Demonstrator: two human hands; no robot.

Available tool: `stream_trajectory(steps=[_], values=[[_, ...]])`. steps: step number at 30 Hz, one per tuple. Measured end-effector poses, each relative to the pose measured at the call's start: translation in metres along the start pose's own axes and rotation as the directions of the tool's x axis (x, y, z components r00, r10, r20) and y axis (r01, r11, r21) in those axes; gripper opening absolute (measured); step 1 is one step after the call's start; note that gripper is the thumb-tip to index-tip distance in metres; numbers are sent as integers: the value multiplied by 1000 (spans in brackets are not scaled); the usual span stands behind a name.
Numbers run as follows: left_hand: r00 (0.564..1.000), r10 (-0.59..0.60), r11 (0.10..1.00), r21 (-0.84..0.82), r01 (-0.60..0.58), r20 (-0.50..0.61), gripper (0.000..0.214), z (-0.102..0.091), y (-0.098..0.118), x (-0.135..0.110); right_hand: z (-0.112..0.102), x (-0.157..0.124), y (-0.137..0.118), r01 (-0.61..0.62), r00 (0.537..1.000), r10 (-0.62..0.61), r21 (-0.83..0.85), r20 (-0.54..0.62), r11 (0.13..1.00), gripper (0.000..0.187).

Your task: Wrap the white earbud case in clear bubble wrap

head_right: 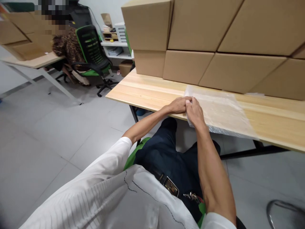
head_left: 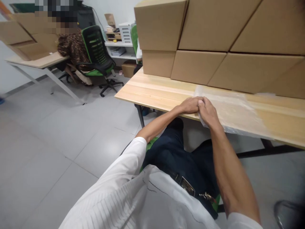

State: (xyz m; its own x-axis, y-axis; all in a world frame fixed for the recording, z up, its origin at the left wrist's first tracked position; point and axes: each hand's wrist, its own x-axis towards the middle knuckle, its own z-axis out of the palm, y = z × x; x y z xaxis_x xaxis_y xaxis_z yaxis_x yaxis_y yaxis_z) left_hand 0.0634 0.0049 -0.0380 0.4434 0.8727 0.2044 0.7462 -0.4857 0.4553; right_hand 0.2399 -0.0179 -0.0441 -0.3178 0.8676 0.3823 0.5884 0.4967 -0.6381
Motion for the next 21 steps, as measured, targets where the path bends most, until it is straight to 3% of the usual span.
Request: stream_trajectory(steps=[8, 14, 18, 21], values=[[1000, 0, 994, -105, 0, -1, 72, -10, -14, -1, 10, 5, 15, 22, 1000, -22, 11, -11, 1000, 68], [996, -93, 940, -329, 89, 3, 104, -18, -35, -10, 15, 8, 23, 6, 1000, -6, 11, -16, 1000, 76], [988, -142, 957, -264, 122, -61, 102, -21, -43, -16, 15, 9, 26, -22, 1000, 22, -35, -4, 999, 72], [992, -94, 983, -168, 79, -87, 98, -21, -40, -18, 13, 9, 28, -32, 999, 34, -63, 31, 998, 72]])
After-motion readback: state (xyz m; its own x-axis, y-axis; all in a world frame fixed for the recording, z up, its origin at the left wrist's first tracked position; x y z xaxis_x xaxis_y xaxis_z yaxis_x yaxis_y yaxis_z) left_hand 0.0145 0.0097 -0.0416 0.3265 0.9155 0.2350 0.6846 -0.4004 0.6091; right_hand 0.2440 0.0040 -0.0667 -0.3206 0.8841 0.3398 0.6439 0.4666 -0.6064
